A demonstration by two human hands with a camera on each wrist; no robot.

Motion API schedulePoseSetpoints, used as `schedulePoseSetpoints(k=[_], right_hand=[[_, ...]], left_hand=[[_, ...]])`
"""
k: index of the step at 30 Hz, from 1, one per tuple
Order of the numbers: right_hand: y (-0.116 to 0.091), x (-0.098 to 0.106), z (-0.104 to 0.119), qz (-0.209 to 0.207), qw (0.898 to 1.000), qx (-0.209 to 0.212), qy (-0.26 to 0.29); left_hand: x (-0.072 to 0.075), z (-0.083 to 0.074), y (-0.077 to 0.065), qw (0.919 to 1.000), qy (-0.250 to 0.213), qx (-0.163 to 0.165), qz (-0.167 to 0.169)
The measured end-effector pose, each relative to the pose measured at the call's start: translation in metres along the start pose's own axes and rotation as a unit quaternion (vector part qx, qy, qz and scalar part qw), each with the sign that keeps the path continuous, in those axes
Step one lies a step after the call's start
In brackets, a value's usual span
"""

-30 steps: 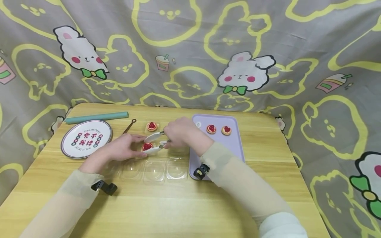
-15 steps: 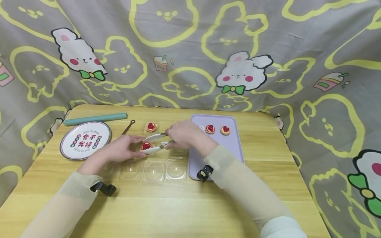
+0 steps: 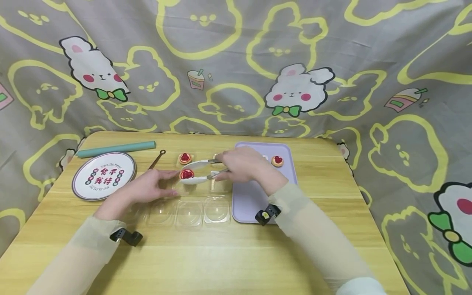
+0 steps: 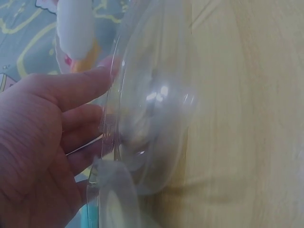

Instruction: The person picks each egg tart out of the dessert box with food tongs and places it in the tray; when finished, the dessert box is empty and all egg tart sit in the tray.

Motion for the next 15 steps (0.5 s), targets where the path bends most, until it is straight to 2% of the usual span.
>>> schedulePoseSetpoints(k=[5, 15], right_hand=[[-0.018, 0.008, -0.012, -0.021, 1.000, 0.000, 0.010], [-0.057, 0.010, -0.045, -0.050, 0.998, -0.037, 0.021]], left_hand=[[-0.001, 0.000, 0.000, 1.0000, 0.001, 0.001, 0.005], [-0.001, -0.001, -0.001, 0.9997, 0.020, -0.008, -0.010]])
Point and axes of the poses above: each hand's wrist, its own y-axis towards the middle knuckle, its own x-axis out of the back of the hand, z = x × y, the point moved 2 cm from there along y, towards the middle knuckle, and after that the axes turned 4 degrees about y, right-handed, at the moved point
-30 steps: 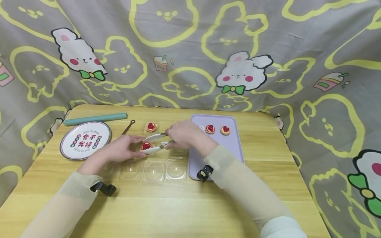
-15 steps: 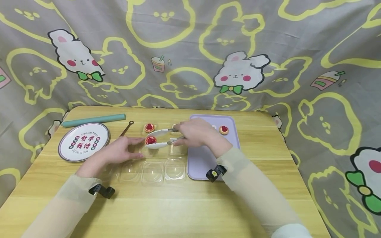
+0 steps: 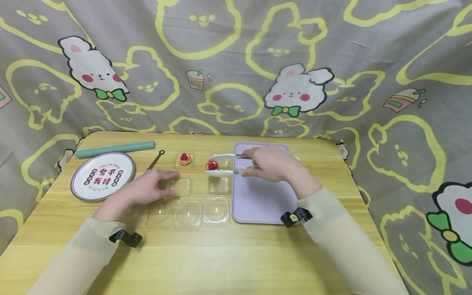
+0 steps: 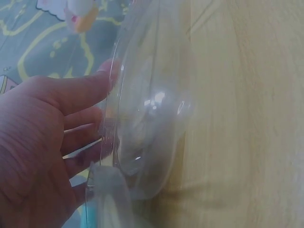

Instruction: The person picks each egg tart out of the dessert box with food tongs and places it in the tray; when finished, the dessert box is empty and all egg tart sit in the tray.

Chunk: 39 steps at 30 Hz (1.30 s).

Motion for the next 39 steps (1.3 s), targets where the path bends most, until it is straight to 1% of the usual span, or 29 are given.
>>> schedulePoseSetpoints(k=[7, 14, 21, 29, 35, 39], right_hand=[[-0.026, -0.002, -0.025, -0.003, 0.999, -0.032, 0.012], [-0.050, -0.005, -0.047, -0.012, 0.998, -0.057, 0.007], [-0.070, -0.007, -0.062, 0.007, 0.996, -0.093, 0.002], [-0.084, -0.014, -0.073, 0.014, 0.994, -0.106, -0.007], [-0.089, -0.019, -0.079, 0.018, 0.993, -0.112, -0.011], [-0.092, -0.022, -0.082, 0.022, 0.993, -0.117, -0.016]], left_hand=[[-0.001, 0.001, 0.000, 1.0000, 0.002, 0.006, -0.007], [-0.001, 0.001, 0.002, 1.0000, -0.002, 0.004, -0.006], [-0.001, 0.001, 0.003, 1.0000, -0.002, -0.003, -0.006], [-0.001, 0.000, 0.004, 1.0000, -0.002, -0.004, -0.006], [-0.001, 0.000, 0.003, 0.9999, 0.000, -0.012, -0.009], [-0.001, 0.000, 0.002, 0.9999, -0.001, -0.009, -0.007]])
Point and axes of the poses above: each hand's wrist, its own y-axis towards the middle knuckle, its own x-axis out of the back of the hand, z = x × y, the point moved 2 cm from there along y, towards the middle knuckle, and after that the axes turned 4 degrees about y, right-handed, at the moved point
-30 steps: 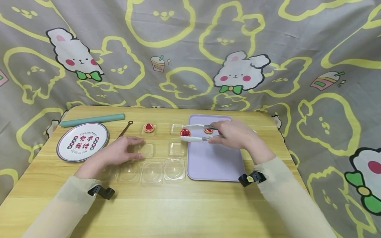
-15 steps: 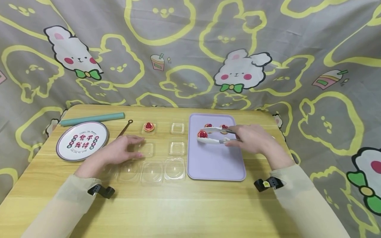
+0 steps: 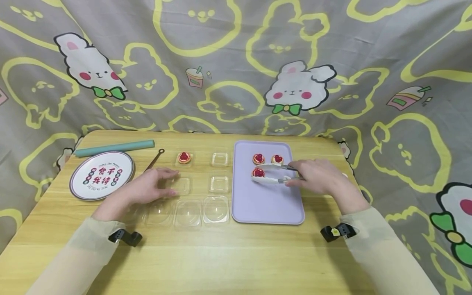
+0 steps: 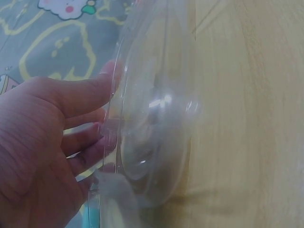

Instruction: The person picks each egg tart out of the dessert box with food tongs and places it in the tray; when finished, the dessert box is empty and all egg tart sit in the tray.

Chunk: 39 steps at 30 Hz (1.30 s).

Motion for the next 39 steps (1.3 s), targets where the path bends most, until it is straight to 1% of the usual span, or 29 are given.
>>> schedulePoseSetpoints(k=[6, 11, 14, 17, 25, 29, 31, 33, 37, 39], right_hand=[[0.000, -0.004, -0.001, 0.012, 1.000, -0.008, 0.002], [-0.001, -0.003, -0.002, 0.016, 1.000, -0.014, 0.003], [-0.001, -0.001, -0.001, 0.016, 1.000, -0.013, 0.006], [-0.002, 0.001, -0.001, 0.013, 1.000, -0.011, 0.005], [-0.004, 0.010, 0.002, 0.010, 1.000, -0.014, -0.007], [-0.003, 0.016, 0.006, 0.008, 1.000, -0.006, -0.003], [-0.001, 0.020, 0.008, 0.008, 1.000, -0.004, 0.003], [0.001, 0.024, 0.012, 0.006, 1.000, 0.000, 0.007], [0.009, 0.033, 0.023, -0.003, 1.000, 0.017, 0.015], [0.015, 0.037, 0.029, -0.005, 0.999, 0.026, 0.022]], left_hand=[[0.000, 0.000, -0.002, 1.0000, 0.000, 0.001, -0.002], [0.000, 0.000, -0.002, 0.9999, 0.008, 0.005, 0.005], [0.001, -0.001, -0.002, 0.9998, 0.013, 0.009, 0.012], [0.001, -0.001, -0.002, 0.9997, 0.017, 0.006, 0.016], [0.005, -0.002, -0.003, 0.9996, 0.013, -0.016, 0.017], [0.010, -0.002, -0.004, 0.9998, 0.010, -0.008, 0.017], [0.015, -0.002, -0.003, 0.9998, 0.013, -0.007, 0.012], [0.021, -0.002, 0.000, 0.9998, 0.017, -0.010, 0.000], [0.032, -0.001, 0.011, 0.9992, 0.019, -0.014, -0.031], [0.036, 0.001, 0.017, 0.9988, 0.014, -0.009, -0.045]])
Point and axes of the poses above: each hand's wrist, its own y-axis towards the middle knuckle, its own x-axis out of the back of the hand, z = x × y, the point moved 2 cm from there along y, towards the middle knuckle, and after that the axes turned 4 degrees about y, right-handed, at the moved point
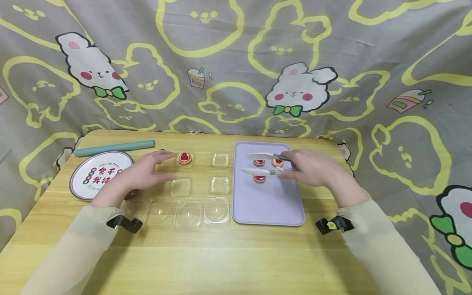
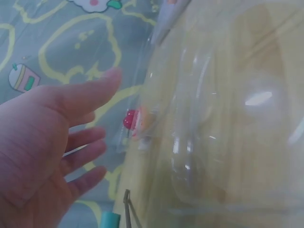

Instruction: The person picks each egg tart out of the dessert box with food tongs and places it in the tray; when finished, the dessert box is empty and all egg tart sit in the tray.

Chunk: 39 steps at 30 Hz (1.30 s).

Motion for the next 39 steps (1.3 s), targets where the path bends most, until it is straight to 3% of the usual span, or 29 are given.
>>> schedulePoseSetpoints(k=[5, 13, 19, 39], right_hand=[[0.018, 0.004, 0.013, 0.002, 1.000, 0.015, 0.009], [0.053, 0.007, 0.036, -0.007, 0.999, 0.031, 0.012], [0.075, 0.006, 0.049, 0.010, 0.999, 0.041, 0.003], [0.135, -0.010, 0.083, 0.053, 0.997, 0.046, 0.036]], left_hand=[[0.000, 0.008, 0.022, 0.9998, -0.009, 0.011, -0.016], [-0.005, 0.020, 0.049, 0.9995, -0.020, 0.024, -0.001], [-0.011, 0.030, 0.053, 0.9979, -0.034, 0.053, 0.017], [-0.014, 0.037, 0.059, 0.9948, -0.062, 0.078, 0.022]])
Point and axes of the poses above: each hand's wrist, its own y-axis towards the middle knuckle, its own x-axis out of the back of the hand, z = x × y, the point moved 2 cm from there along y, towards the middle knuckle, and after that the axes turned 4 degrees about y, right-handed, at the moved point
